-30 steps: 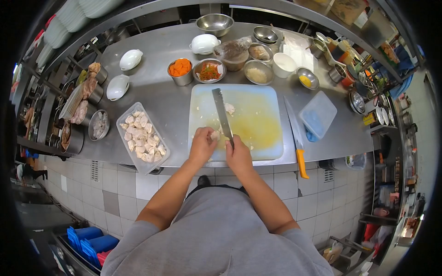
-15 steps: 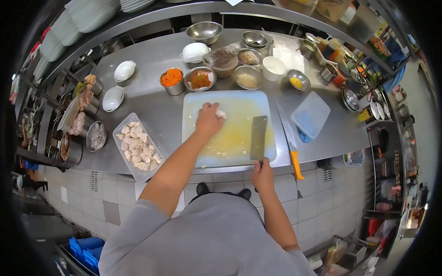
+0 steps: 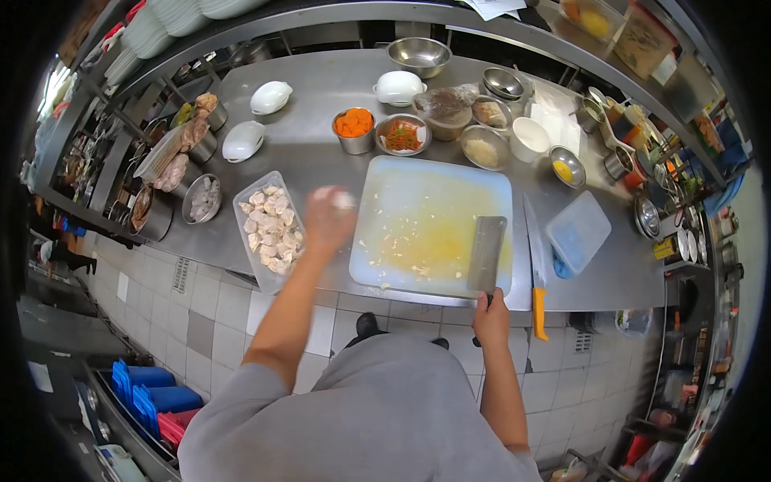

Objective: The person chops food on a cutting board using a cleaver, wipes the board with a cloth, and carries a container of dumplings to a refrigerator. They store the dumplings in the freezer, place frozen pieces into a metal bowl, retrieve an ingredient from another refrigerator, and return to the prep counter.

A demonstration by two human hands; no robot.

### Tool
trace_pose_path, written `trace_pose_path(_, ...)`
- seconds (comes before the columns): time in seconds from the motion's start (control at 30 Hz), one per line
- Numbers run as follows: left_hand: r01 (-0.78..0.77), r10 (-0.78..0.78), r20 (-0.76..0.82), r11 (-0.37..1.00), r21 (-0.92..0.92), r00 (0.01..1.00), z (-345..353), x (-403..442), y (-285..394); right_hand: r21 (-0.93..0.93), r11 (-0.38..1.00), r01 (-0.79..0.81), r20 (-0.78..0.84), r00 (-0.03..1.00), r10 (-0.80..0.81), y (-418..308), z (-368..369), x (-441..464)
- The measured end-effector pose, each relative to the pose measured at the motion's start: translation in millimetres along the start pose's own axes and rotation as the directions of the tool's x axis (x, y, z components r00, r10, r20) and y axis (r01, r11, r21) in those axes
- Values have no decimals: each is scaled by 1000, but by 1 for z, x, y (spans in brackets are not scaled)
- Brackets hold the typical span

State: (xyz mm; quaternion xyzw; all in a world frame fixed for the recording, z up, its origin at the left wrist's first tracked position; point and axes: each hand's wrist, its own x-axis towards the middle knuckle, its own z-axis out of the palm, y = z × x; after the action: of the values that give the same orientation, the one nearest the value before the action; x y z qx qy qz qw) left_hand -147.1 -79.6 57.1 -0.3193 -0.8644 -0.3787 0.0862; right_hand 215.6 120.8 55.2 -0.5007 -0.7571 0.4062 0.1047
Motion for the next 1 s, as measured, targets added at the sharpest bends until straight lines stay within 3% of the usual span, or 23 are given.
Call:
trace_pose_path(0.03, 100, -100, -129, 995, -3, 987, -15, -5, -35, -3, 1000, -7, -11, 1000, 7, 2, -5, 3)
trace_pose_path(0.1, 308, -292, -114, 938, 162, 950, -69, -13, -69, -145, 982, 123, 54, 992, -116, 7, -20, 13)
trace_pose_path(0.13, 297, -300, -45, 898, 325, 953, -85, -23, -90, -148, 982, 117, 38, 993, -113, -2, -26, 17)
trace_pose_path(0.17, 265, -315, 24, 835, 482, 949, -93, -35, -101, -266, 941, 208, -23, 975, -222, -17, -31, 20)
trace_pose_path(0.2, 255, -307, 34, 843, 474, 951, -95, -48, -93, -386, 879, 281, -67, 941, -330, -28, -36, 26)
trace_pose_path(0.27, 165, -135, -96, 836, 523, 986, -103, -70, -72, -481, 841, 246, -113, 934, -338, -25, -30, 65)
trace_pose_path(0.33, -28, 44, -39, 942, 334, 998, -85, -93, -64, -525, 822, 221, -92, 945, -313, -45, -23, 91)
trace_pose_path(0.4, -90, 83, 88, 993, 78, 993, -40, -123, -39, -568, 793, 221, -57, 950, -306, -55, -3, 99)
trace_pose_path(0.47, -53, 42, 295, 998, 29, 954, -9, -139, 17, -579, 695, 427, 113, 886, -450, -61, 26, 97)
trace_pose_path(0.53, 7, -19, 371, 999, 34, 929, 20, -141, 40, -620, 621, 479, 260, 873, -413, -77, 42, 65)
trace_pose_path(0.57, 4, -14, 366, 1000, 30, 930, 29, -139, 43, -623, 619, 478, 256, 872, -416, -78, 43, 49)
trace_pose_path(0.63, 80, -93, 338, 995, 52, 937, 43, -135, 45, -545, 586, 600, 392, 800, -455, -77, 41, 25)
trace_pose_path(0.77, 81, -81, 323, 997, 14, 943, 42, -137, 36, -374, 620, 690, 413, 722, -555, -80, 22, 50)
trace_pose_path(0.9, 63, -74, 330, 997, 43, 941, 45, -138, 38, -564, 627, 537, 215, 829, -516, -118, 35, 118)
trace_pose_path(1.0, 75, -83, 338, 996, 39, 937, 43, -138, 38, -516, 598, 614, 273, 779, -564, -130, 55, 147)
